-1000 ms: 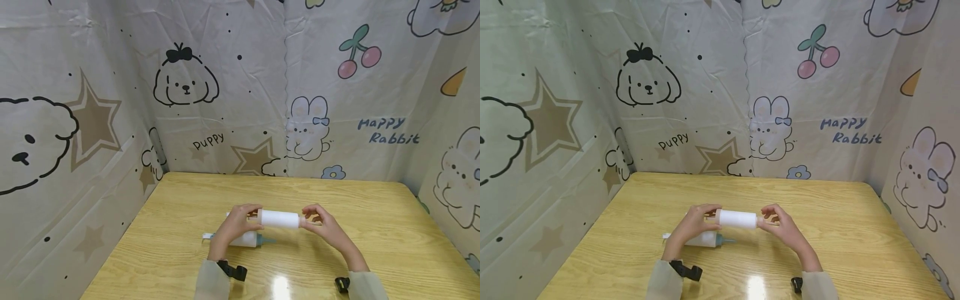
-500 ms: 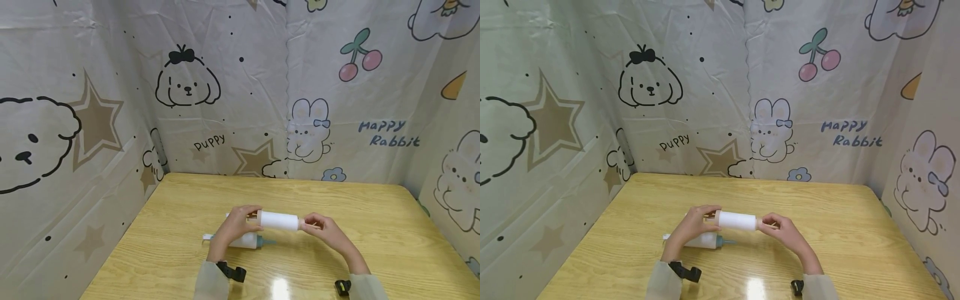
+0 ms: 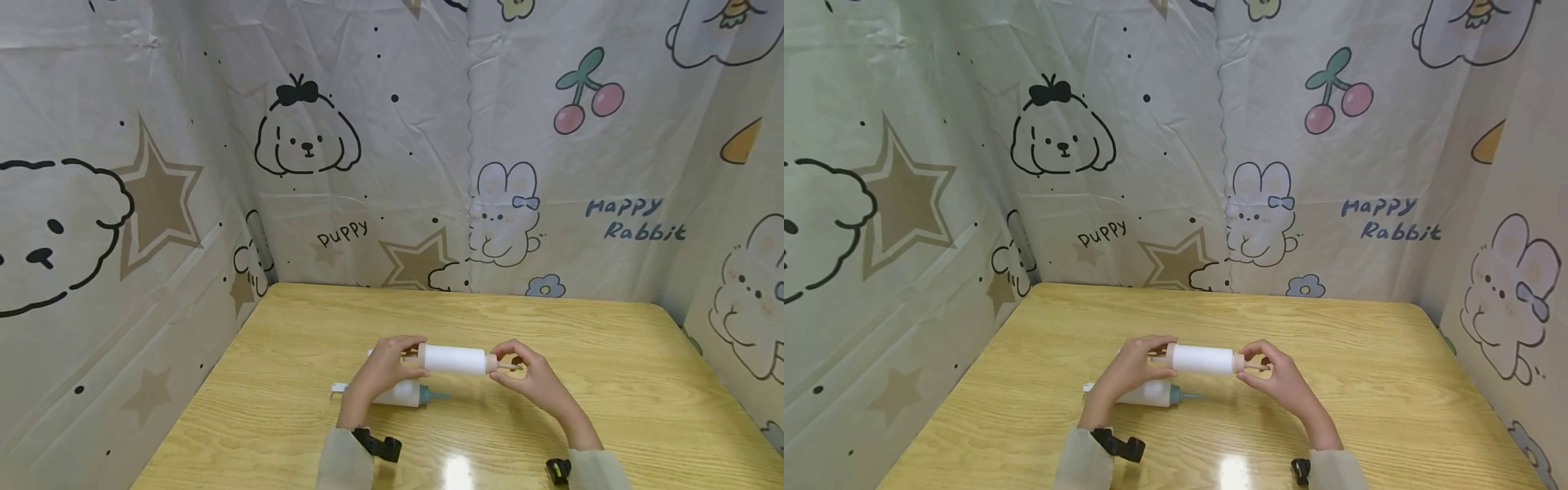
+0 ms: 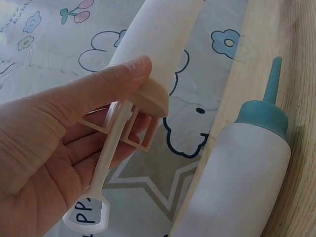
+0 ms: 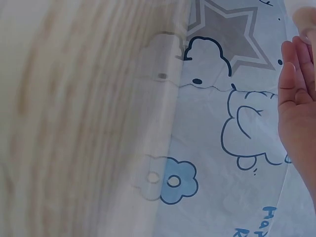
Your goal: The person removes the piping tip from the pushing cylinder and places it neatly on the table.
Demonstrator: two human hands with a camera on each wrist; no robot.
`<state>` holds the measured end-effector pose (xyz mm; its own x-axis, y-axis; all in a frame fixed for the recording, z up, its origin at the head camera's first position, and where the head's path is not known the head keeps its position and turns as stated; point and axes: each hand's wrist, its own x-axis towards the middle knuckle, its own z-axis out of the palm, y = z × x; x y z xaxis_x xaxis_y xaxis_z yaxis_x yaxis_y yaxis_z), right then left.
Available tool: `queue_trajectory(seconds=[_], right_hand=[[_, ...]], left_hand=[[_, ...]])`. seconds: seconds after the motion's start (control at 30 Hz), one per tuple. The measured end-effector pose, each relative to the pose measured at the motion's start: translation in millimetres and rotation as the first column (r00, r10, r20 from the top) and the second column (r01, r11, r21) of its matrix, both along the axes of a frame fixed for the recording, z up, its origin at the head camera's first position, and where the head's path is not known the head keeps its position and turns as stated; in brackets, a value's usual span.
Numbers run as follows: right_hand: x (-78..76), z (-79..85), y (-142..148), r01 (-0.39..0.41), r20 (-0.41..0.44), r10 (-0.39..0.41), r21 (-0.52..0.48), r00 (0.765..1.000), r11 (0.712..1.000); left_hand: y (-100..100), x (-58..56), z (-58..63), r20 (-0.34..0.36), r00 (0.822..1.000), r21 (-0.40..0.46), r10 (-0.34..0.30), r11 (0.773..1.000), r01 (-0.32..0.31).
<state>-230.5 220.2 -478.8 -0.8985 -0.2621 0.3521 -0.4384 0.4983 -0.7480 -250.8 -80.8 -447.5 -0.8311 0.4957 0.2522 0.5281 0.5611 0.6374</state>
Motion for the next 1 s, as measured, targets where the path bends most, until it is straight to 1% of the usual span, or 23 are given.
queue_trajectory(seconds=[0.1,0.17,0.2,0.3,0.43,0.57,0.7,0.83,0.9,1.0], right_hand=[[-1.5,-1.3,1.2,-0.012,-0.010,0.012,-0.018,1.000,1.000],[-2.8,-2.1,2.4,-0.029,0.008,0.029,-0.054,1.000,0.998],[-3.5,-2.4,3.1,-0.036,0.024,0.037,-0.069,0.999,0.997],[-4.7,-2.5,4.5,-0.034,0.107,0.045,-0.101,0.993,0.994],[-6.3,-2.4,5.2,-0.047,0.211,0.068,-0.104,0.975,0.993],[-7.8,-3.9,5.8,-0.079,0.249,0.106,-0.118,0.963,0.990],[-6.8,-4.5,5.8,-0.056,0.274,0.087,-0.119,0.958,0.991],[-5.1,-4.0,4.6,-0.042,0.262,0.070,-0.111,0.962,0.993],[-4.9,-4.6,4.1,-0.036,0.225,0.056,-0.094,0.973,0.995],[-4.5,-5.7,3.3,-0.028,0.143,0.037,-0.063,0.989,0.998]], left_hand=[[0.1,0.4,-0.7,0.004,1.000,0.015,-0.001,1.000,0.001],[0.4,0.5,-0.8,0.007,1.000,0.023,-0.002,1.000,0.002],[0.5,0.4,-0.9,0.007,1.000,0.023,-0.001,1.000,0.001],[0.8,0.3,-0.2,0.008,1.000,0.017,0.005,1.000,-0.005],[0.8,0.2,1.7,0.015,1.000,0.009,0.010,1.000,-0.011],[0.4,0.0,2.7,0.017,1.000,0.007,0.004,1.000,-0.004],[-0.6,-0.1,3.3,0.006,1.000,-0.003,0.002,1.000,-0.002],[-1.8,-0.2,3.6,-0.004,1.000,-0.013,0.000,1.000,0.000],[-2.0,-0.4,3.4,-0.010,1.000,-0.017,-0.003,1.000,0.003],[-2.2,-0.7,3.2,-0.010,1.000,-0.014,-0.004,1.000,0.004]])
